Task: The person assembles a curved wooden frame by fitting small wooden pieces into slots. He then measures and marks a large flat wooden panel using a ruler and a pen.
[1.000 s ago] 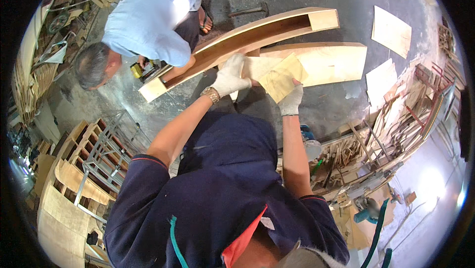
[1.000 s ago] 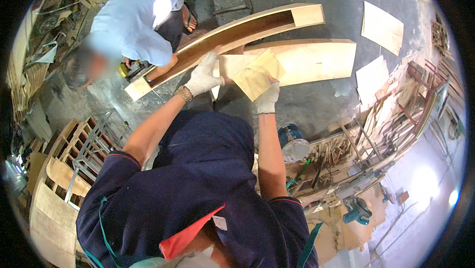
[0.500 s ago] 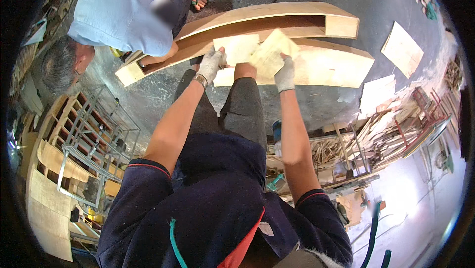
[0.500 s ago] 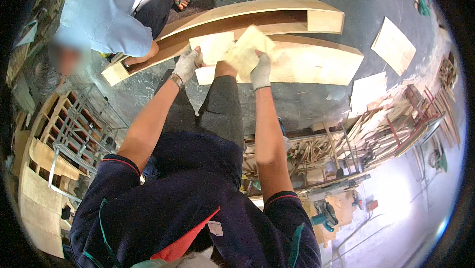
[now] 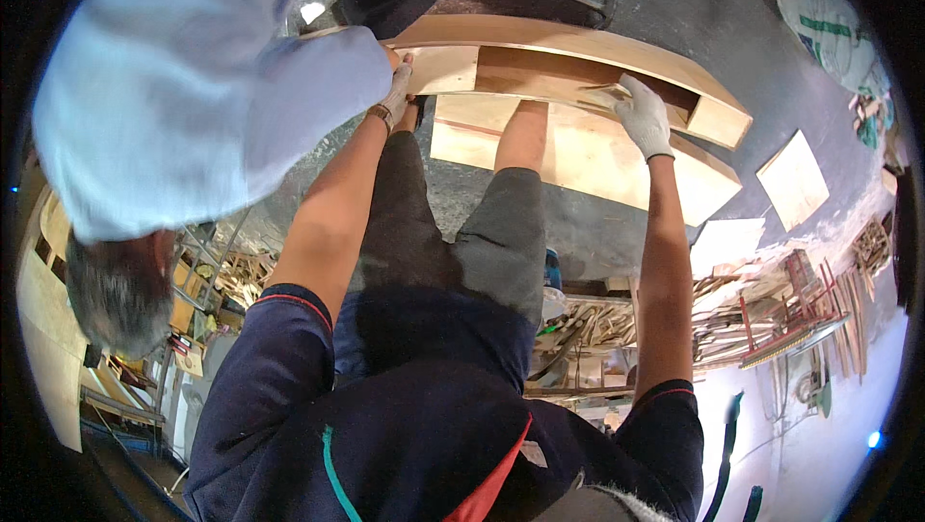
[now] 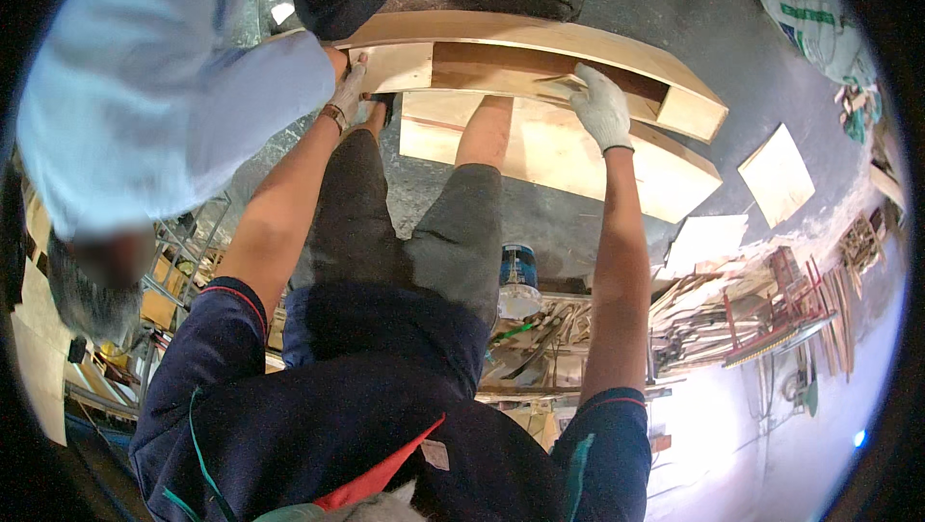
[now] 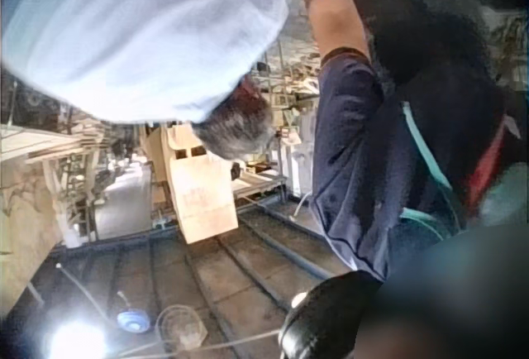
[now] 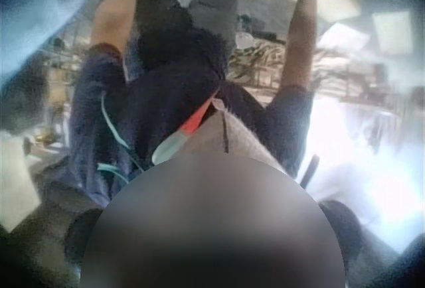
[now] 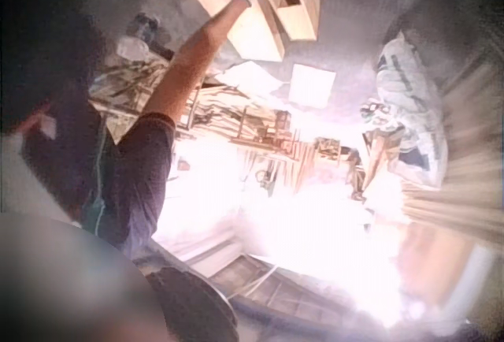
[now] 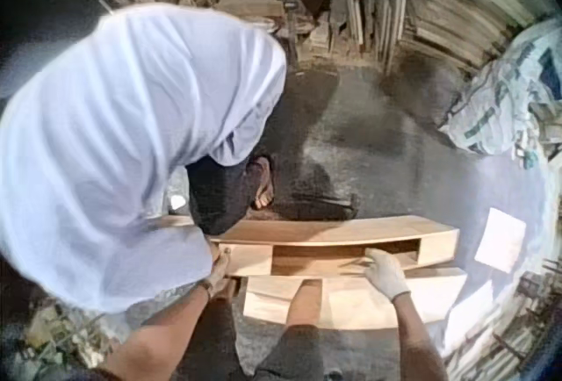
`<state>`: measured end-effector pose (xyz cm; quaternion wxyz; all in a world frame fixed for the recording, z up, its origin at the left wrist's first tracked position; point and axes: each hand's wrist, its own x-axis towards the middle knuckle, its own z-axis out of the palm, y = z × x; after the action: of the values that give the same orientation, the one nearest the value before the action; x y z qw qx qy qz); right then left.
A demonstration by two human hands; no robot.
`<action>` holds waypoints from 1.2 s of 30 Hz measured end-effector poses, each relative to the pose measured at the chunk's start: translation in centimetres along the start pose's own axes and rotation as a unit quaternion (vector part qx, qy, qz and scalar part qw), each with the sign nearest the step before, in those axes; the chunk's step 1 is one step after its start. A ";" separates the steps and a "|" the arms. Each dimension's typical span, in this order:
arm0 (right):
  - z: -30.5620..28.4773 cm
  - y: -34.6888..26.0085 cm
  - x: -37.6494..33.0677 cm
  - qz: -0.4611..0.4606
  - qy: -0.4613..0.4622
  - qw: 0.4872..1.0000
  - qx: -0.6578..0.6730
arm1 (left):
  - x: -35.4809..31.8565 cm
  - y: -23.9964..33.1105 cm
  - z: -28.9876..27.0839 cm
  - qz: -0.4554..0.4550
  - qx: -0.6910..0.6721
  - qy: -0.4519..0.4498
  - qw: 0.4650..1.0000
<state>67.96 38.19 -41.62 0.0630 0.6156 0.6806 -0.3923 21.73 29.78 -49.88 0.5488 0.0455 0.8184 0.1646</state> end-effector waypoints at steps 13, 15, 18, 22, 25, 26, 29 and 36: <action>3.9 -4.9 6.5 -0.024 -0.143 0.970 -0.195 | 1.5 2.2 1.1 -0.063 0.112 0.033 0.991; 3.8 -4.5 6.3 -0.010 -0.130 0.975 -0.178 | 1.7 2.3 1.4 -0.034 0.097 0.014 0.995; 3.7 -3.0 6.0 -0.038 -0.098 0.991 -0.079 | 1.7 1.8 1.2 -0.017 0.099 0.014 0.995; 5.8 -1.6 6.1 -0.012 -0.020 1.000 0.013 | 2.6 1.4 -0.1 -0.032 0.066 -0.074 0.995; 7.7 -1.6 5.5 -0.053 0.082 0.993 -0.068 | 3.3 0.7 -0.4 -0.019 -0.007 -0.072 0.997; 8.1 -1.8 5.2 -0.061 0.110 0.986 -0.107 | 3.4 0.5 -0.4 -0.016 -0.020 -0.081 0.996; 8.5 -2.5 4.9 -0.050 0.129 0.984 -0.108 | 3.7 0.4 -0.4 -0.026 0.010 -0.089 0.996; 6.7 -0.2 4.7 -0.090 0.112 0.989 -0.042 | 3.4 0.1 0.2 -0.013 0.055 0.014 0.998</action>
<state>64.06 37.80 -48.79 -0.0236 0.5885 0.7521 -0.2958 20.57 30.76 -52.89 0.5363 0.0625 0.8341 0.1131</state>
